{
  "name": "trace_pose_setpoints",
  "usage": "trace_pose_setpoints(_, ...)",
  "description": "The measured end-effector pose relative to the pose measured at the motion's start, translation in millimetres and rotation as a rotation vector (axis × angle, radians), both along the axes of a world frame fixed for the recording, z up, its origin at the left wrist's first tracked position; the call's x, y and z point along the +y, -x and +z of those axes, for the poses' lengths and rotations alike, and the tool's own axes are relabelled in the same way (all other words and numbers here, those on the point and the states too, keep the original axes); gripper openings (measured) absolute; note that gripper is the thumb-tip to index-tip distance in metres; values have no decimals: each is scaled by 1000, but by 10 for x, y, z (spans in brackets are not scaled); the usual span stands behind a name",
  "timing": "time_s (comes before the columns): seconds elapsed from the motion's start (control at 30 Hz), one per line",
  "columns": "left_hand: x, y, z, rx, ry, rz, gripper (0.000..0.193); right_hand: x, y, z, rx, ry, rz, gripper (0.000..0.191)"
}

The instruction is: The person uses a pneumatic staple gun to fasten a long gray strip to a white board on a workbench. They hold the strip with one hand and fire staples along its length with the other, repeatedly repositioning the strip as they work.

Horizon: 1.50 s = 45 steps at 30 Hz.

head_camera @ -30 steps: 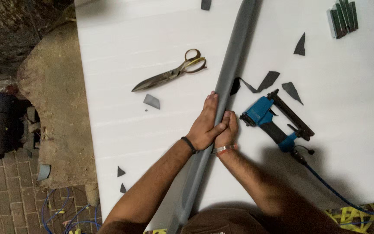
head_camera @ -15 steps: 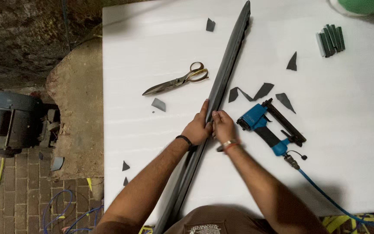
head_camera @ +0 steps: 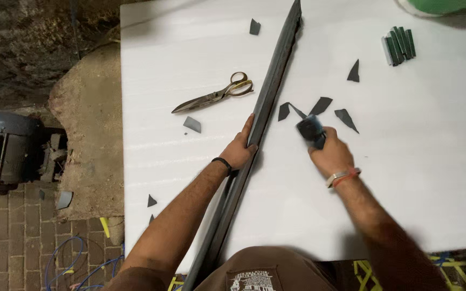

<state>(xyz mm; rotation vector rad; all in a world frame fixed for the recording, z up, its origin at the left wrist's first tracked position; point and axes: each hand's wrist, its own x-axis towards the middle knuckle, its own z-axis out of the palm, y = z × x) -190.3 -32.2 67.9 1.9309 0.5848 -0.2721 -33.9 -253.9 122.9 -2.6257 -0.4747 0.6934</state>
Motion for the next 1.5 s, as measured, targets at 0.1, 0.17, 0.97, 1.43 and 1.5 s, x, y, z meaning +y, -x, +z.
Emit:
trace_pose_setpoints(0.1,0,15,14,-50,13,2,97,151,-79,210,166,-224,21,47)
trace_pose_setpoints(0.17,-2,20,21,-14,28,3,96,313,-85,269,119,-189,95,45)
trace_pose_setpoints(0.97,37,23,-24,-142,71,-54,126,432,270,316,151,-58,358,42)
trace_pose_setpoints(1.43,-157,275,-241,-44,-134,237,99,-281,451,19,-610,-318,399,59)
trace_pose_setpoints(1.5,-114,-37,-290,-60,-213,253,96,-284,667,-127,-576,-517,353,37)
